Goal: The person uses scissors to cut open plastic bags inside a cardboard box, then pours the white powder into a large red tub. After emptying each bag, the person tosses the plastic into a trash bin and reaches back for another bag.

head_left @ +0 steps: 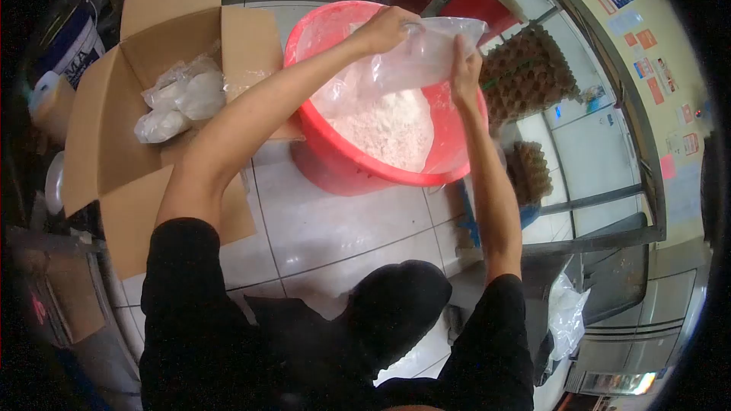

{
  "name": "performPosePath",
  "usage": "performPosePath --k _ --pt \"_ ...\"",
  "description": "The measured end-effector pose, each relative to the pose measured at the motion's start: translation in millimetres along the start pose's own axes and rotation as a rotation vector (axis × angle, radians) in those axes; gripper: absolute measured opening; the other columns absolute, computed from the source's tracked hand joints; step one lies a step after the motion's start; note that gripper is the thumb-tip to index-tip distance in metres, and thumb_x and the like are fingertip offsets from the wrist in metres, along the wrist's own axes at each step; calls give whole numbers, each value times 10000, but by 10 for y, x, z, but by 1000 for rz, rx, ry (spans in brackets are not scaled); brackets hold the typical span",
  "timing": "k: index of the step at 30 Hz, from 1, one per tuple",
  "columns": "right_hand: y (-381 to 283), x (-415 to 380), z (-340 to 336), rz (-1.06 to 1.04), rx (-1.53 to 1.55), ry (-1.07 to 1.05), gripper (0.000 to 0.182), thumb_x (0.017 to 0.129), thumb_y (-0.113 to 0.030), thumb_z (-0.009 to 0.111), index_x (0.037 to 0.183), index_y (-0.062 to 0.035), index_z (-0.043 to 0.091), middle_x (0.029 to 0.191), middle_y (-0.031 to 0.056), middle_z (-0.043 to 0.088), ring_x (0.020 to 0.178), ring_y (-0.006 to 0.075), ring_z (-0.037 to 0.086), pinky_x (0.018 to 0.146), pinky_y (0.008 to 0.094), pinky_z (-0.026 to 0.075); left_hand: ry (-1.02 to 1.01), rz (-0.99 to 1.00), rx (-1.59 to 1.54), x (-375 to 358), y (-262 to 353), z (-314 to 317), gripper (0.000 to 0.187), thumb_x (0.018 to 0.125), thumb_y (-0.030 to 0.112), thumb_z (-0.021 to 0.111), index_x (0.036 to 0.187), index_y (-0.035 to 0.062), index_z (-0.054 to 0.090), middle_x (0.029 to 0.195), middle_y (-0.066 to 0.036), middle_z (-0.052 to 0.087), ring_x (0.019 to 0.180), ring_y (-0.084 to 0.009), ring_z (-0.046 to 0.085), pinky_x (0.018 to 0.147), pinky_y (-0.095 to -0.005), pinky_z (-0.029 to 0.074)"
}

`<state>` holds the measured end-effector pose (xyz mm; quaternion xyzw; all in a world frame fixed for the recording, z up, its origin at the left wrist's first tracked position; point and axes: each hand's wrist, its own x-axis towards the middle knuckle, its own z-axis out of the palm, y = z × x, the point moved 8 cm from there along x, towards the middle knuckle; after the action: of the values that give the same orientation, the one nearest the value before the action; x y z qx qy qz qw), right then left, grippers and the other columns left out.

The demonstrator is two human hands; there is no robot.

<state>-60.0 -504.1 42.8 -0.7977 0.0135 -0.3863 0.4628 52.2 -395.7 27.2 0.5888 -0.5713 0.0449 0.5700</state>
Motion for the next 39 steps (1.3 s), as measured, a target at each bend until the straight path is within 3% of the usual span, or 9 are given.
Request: performPosePath --k 4,12,15,18,20,24,29,33,39 --pt "116 -8 -73 279 113 8 411 851 -398 542 845 9 599 710 -7 546 613 68 474 546 231 391 3 -14 48 35 -18 -88 231 776 31 486 963 -14 614 922 -115 643 866 -171 592 800 -296 445" --pt "-316 264 -322 -47 -405 64 326 794 -306 636 851 15 639 694 60 624 619 92 549 574 264 441 38 -49 83 113 -122 -204 212 770 89 579 959 1 617 921 -104 642 881 -134 573 808 -307 434" --pt "-367 307 -319 -146 -582 53 350 776 -354 631 900 -28 632 706 134 634 595 187 592 586 303 450 -281 -105 -165 -225 -289 -36 249 725 54 605 967 -4 605 933 -103 639 907 -138 570 818 -308 429" --pt "-402 334 -258 -175 -637 17 349 782 -358 617 912 -34 630 703 168 616 589 232 593 584 311 449 -447 -143 50 -374 -566 19 272 679 17 608 950 -8 603 899 -106 644 873 -160 592 804 -308 441" --pt "-478 302 -296 -182 -432 73 338 792 -358 600 903 -39 627 684 190 593 576 270 582 571 323 442 -288 -189 110 -304 -602 -191 277 666 0 593 943 -12 602 865 -106 648 833 -169 602 786 -304 446" --pt "-325 401 -328 -243 -741 36 336 813 -347 574 831 -13 602 621 195 549 527 291 547 530 343 419 -89 -223 268 -217 -665 -504 258 655 -12 578 912 -24 603 789 -101 653 743 -176 612 756 -293 455" --pt "-527 480 -314 -254 -806 27 359 813 -335 580 729 11 536 588 187 529 513 300 523 521 358 408 -68 -254 219 -348 -717 -460 425 656 -30 559 1077 15 528 929 -110 603 889 -187 575 818 -303 440" --pt "-519 516 -19 -474 -778 -138 322 786 -282 634 729 4 498 597 182 510 491 189 454 501 308 400 -118 -277 169 -467 -714 -414 556 676 -44 528 1211 61 421 1025 -112 539 971 -212 530 851 -314 425" --pt "-566 480 -16 -482 -693 -41 287 773 -223 653 712 -7 474 616 188 504 515 148 440 505 300 403 16 -348 228 -513 -735 -684 537 682 -28 531 1202 60 430 981 -137 570 939 -228 545 819 -321 445"
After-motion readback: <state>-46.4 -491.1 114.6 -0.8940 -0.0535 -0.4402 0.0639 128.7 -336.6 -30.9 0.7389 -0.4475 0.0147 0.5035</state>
